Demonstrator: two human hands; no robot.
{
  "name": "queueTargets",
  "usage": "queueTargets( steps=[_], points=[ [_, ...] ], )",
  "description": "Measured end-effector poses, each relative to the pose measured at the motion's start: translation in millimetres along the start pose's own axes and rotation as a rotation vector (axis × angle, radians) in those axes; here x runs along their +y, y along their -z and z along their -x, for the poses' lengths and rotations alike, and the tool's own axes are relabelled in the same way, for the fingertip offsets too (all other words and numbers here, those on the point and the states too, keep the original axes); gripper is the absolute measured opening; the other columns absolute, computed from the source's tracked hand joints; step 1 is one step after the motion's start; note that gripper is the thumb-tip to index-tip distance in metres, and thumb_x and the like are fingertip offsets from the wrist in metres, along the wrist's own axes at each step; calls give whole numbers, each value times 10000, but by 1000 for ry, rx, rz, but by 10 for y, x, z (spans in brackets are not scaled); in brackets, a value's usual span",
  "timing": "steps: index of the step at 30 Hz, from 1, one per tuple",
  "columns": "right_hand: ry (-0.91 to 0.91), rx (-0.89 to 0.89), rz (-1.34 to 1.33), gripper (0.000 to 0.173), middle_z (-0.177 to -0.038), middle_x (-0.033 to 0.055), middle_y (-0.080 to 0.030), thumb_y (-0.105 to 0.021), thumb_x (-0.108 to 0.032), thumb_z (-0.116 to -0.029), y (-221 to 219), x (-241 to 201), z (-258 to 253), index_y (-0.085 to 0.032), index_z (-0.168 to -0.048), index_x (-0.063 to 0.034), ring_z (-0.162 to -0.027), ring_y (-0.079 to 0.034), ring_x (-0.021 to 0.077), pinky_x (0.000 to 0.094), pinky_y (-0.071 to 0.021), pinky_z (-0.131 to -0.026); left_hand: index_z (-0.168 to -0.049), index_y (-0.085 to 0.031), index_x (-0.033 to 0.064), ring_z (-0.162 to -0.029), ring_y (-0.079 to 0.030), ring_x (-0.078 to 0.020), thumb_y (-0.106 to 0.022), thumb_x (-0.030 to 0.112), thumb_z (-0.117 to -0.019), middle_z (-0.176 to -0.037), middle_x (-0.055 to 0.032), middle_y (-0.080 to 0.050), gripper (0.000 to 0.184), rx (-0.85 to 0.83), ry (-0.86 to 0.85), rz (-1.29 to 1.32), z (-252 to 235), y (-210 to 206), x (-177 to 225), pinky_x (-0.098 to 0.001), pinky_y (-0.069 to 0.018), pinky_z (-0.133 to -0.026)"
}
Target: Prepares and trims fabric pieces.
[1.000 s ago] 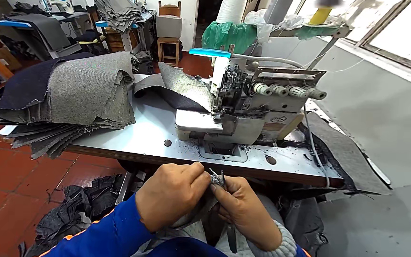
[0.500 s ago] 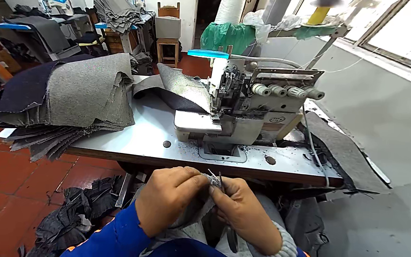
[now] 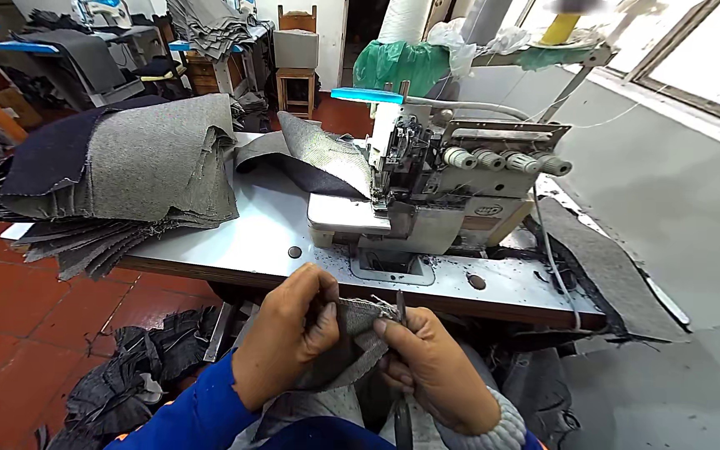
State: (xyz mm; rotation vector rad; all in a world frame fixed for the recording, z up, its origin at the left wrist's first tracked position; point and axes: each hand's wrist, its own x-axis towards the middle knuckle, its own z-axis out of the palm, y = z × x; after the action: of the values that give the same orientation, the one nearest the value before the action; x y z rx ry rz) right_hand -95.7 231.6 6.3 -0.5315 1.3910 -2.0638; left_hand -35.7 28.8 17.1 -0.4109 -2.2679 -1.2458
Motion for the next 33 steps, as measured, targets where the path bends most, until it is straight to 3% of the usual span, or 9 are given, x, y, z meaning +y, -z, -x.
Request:
queueTargets(
  steps=[3, 7, 13, 17, 19, 22, 24, 28, 33],
  points=[
    [5, -3, -38, 255, -582, -71, -593, -506, -106, -1009, 8, 16, -6, -676, -822, -139, -413, -475, -26, 153, -397, -375, -1013, -658, 19, -724, -625, -49, -573, 154, -1032, -868, -21, -668, 160, 75, 22, 166, 37, 1, -10, -215, -551, -660],
    [34, -21, -31, 241, -611, -73, -609, -509, -93, -1010, -13, 19, -11, -689, -854, -128, -428, -477, -35, 146, -398, -383, -1130, -719, -5, -810, -673, -67, -729, 268, -965, -1012, -92, -727, 319, 50, -136, 41, 4, -44, 51, -211, -580, -720],
    [29, -36, 12, 201, -600, -81, -596, -543, -107, -999, 6, 48, 22, -689, -864, -140, -425, -475, -30, 153, -394, -381, -981, -730, 34, -861, -693, -99, -650, 155, -1006, -946, -79, -722, 147, 26, -127, -145, 21, -108, 60, -219, -580, -788],
    [36, -25, -39, 195, -607, -81, -605, -556, -124, -1002, 40, 93, 51, -698, -871, -152, -431, -484, -33, 148, -407, -390, -999, -657, 4, -816, -627, -79, -539, 146, -1057, -916, -49, -644, 193, 1, 39, 81, 76, -123, 20, -224, -552, -741],
    [36, -69, -149, 207, -623, -77, -603, -611, -272, -1021, 100, 142, 52, -719, -896, -147, -451, -495, -29, 152, -422, -407, -1027, -624, -4, -851, -625, -93, -492, 142, -1076, -954, -54, -628, 203, -7, 55, 240, 83, -163, 6, -250, -555, -769],
    [1, -185, -324, 447, -678, -66, -605, -584, -548, -986, 247, 249, 30, -721, -994, -123, -486, -508, -17, 156, -430, -432, -1079, -592, 26, -855, -614, -71, -443, 135, -1090, -1025, -39, -630, 185, -55, 77, 589, 53, -251, 11, -239, -543, -748],
    [21, -179, -351, 334, -683, -65, -595, -645, -421, -992, 347, 340, 33, -720, -1005, -95, -490, -495, -22, 146, -417, -435, -1065, -591, 70, -843, -599, -55, -439, 150, -1095, -1003, -10, -639, 175, -81, 136, 839, 37, -320, -13, -227, -519, -738],
    [134, 35, -1, 31, -686, -99, -594, -695, -139, -940, 422, 330, 114, -683, -967, -145, -491, -478, -50, 136, -398, -421, -1001, -573, 117, -763, -621, -58, -457, 148, -1086, -831, 28, -613, 147, -56, 304, 1137, 60, -368, -74, -223, -540, -735],
    [276, 184, 877, 247, -769, -33, -656, -625, -244, -941, 408, 305, 204, -754, -1106, -113, -634, -560, 17, 219, -482, -573, -999, -574, 113, -746, -623, -70, -507, 140, -1070, -816, 14, -604, 101, -18, 376, 1270, 80, -301, -136, -223, -544, -722]
  ],
)
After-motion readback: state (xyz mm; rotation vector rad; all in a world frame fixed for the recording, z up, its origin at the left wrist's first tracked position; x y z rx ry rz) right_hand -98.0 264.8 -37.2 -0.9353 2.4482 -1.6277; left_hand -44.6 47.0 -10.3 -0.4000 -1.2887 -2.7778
